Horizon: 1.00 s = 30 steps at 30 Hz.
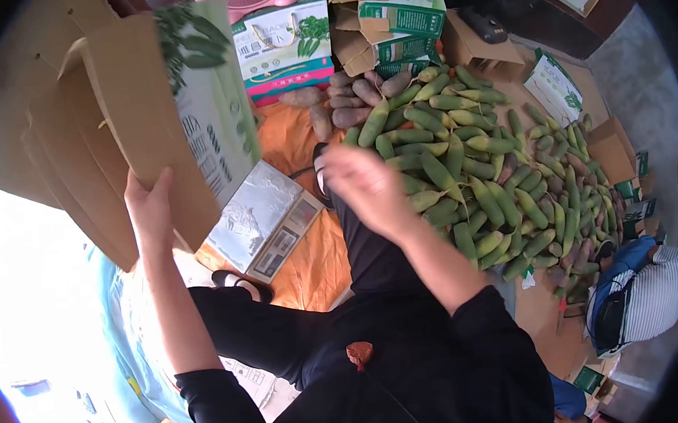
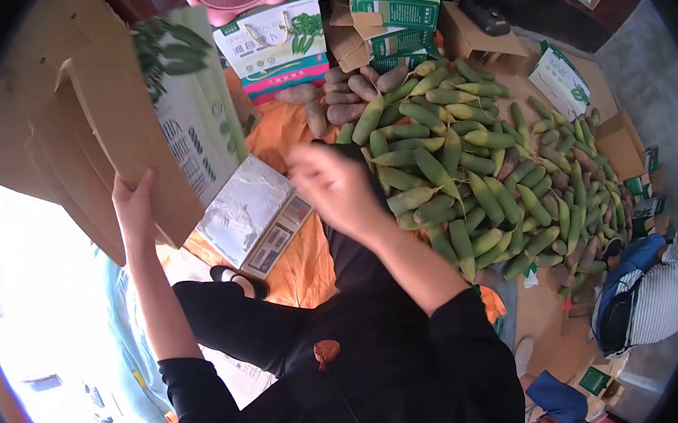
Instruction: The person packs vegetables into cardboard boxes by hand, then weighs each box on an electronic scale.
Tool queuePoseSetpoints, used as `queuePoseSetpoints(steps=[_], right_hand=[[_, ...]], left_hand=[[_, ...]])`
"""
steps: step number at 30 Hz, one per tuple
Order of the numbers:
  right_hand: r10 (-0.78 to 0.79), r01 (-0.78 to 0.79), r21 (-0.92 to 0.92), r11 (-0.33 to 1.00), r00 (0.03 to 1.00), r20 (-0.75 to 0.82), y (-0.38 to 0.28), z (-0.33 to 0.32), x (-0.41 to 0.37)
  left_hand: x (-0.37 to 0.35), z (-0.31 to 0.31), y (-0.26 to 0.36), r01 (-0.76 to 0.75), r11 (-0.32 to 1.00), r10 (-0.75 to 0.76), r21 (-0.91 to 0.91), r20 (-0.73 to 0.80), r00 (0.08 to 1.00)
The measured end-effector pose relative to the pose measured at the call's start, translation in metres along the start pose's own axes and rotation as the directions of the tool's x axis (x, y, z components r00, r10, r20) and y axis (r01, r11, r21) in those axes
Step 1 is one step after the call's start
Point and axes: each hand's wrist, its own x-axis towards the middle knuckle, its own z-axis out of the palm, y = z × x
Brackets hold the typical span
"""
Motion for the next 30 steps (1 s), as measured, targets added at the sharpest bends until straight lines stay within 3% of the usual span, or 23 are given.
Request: queuePoseSetpoints(steps=[2, 3, 7, 8, 9, 12, 14, 16, 18, 24, 26, 28, 29, 30], right_hand=[[0.046, -0.047, -0.004, 0.999, 0.983, -0.179, -0.006, -0.053, 0.004], [0.072, -0.08, -0.025, 0.996, 0.968, -0.239, -0.004, -0.082, 0.004], [0.235, -0.354, -0.143, 0.924, 0.823, -0.517, 0.03, -0.179, -0.026], [0.284, -0.444, -0.141, 0.885, 0.755, -0.591, 0.047, -0.197, -0.04], [0.287, -0.451, -0.14, 0.881, 0.746, -0.601, 0.069, -0.215, -0.057], [0.441, -0.675, -0.125, 0.727, 0.599, -0.669, 0.132, -0.249, -0.115], [0.495, -0.737, -0.109, 0.667, 0.549, -0.674, 0.158, -0.257, -0.147], [0.777, -0.911, 0.06, 0.408, 0.311, -0.547, 0.178, -0.255, -0.16], [0.772, -0.913, 0.057, 0.405, 0.308, -0.556, 0.19, -0.244, -0.159], [0.708, -0.873, 0.044, 0.485, 0.363, -0.606, 0.224, -0.22, -0.121], [0.672, -0.84, 0.061, 0.539, 0.385, -0.632, 0.255, -0.223, -0.122], [0.291, -0.749, -0.423, 0.51, 0.613, -0.734, 0.306, -0.227, -0.137], [0.283, -0.744, -0.426, 0.515, 0.616, -0.735, 0.315, -0.228, -0.144], [0.35, -0.755, -0.232, 0.614, 0.523, -0.777, 0.32, -0.229, -0.147]], left_hand=[[-0.007, -0.011, -0.014, -0.066, 0.869, 0.0, 0.491, 0.133, 0.991], [-0.009, -0.018, -0.032, -0.065, 0.812, -0.033, 0.58, 0.158, 0.987], [-0.039, -0.01, -0.065, -0.102, 0.766, -0.136, 0.635, 0.315, 0.939], [-0.045, -0.009, -0.074, -0.026, 0.745, -0.237, 0.667, 0.301, 0.924], [-0.051, -0.008, -0.085, 0.045, 0.714, -0.331, 0.699, 0.28, 0.901], [-0.065, -0.009, -0.111, 0.159, 0.724, -0.435, 0.671, 0.265, 0.861], [-0.064, -0.007, -0.117, 0.129, 0.677, -0.435, 0.725, 0.252, 0.864], [-0.058, -0.02, -0.131, -0.036, 0.604, -0.414, 0.796, 0.352, 0.84], [-0.054, -0.029, -0.145, 0.081, 0.636, -0.459, 0.768, 0.292, 0.839], [-0.053, -0.031, -0.156, 0.065, 0.611, -0.433, 0.789, 0.265, 0.861], [-0.053, -0.029, -0.155, -0.159, 0.434, -0.317, 0.887, 0.315, 0.895], [-0.054, -0.023, -0.149, -0.132, 0.417, -0.335, 0.899, 0.287, 0.898], [-0.054, -0.023, -0.151, -0.123, 0.423, -0.325, 0.898, 0.277, 0.904], [-0.053, -0.025, -0.152, -0.109, 0.425, -0.313, 0.898, 0.259, 0.914]])
